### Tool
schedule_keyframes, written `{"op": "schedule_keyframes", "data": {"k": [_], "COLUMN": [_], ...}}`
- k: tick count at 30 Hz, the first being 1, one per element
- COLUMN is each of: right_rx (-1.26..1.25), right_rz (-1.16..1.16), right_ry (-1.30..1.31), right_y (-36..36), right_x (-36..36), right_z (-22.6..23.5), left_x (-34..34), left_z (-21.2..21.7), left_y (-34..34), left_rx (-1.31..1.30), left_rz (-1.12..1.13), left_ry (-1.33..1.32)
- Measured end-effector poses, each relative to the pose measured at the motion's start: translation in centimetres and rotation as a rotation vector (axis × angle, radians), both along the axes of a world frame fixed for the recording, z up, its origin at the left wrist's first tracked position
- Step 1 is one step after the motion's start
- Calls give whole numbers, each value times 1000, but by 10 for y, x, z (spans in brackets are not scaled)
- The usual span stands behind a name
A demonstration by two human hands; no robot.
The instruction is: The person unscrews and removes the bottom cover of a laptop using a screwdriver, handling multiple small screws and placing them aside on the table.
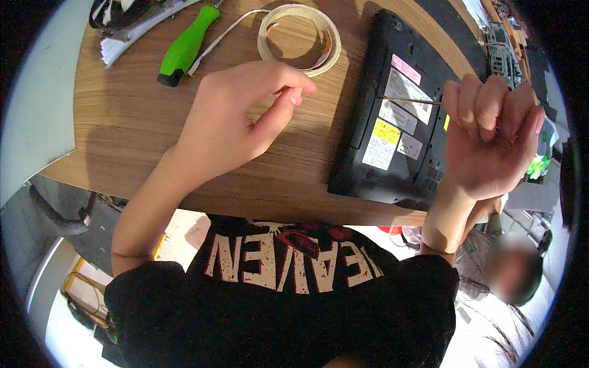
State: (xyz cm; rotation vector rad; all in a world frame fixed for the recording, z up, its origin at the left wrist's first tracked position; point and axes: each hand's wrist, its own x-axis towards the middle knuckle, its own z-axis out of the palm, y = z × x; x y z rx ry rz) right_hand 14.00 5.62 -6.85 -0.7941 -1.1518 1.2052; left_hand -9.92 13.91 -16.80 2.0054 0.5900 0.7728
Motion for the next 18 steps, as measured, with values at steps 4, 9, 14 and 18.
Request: {"op": "schedule_keyframes", "data": {"k": [4, 9, 14, 18], "right_rx": [-73, -105, -86, -115], "right_rz": [75, 135, 113, 243], "right_ry": [-45, -14, -36, -31], "right_y": [18, 28, 41, 47], "right_x": [3, 14, 11, 17], "right_z": [2, 1, -1, 0], "left_x": [-5, -6, -6, -7], "left_z": [-5, -4, -3, -3], "left_y": [3, 4, 4, 4], "left_rx": [-10, 11, 16, -83], "left_rz": [35, 15, -48, -31], "left_ry": [-40, -36, 2, 0]}}
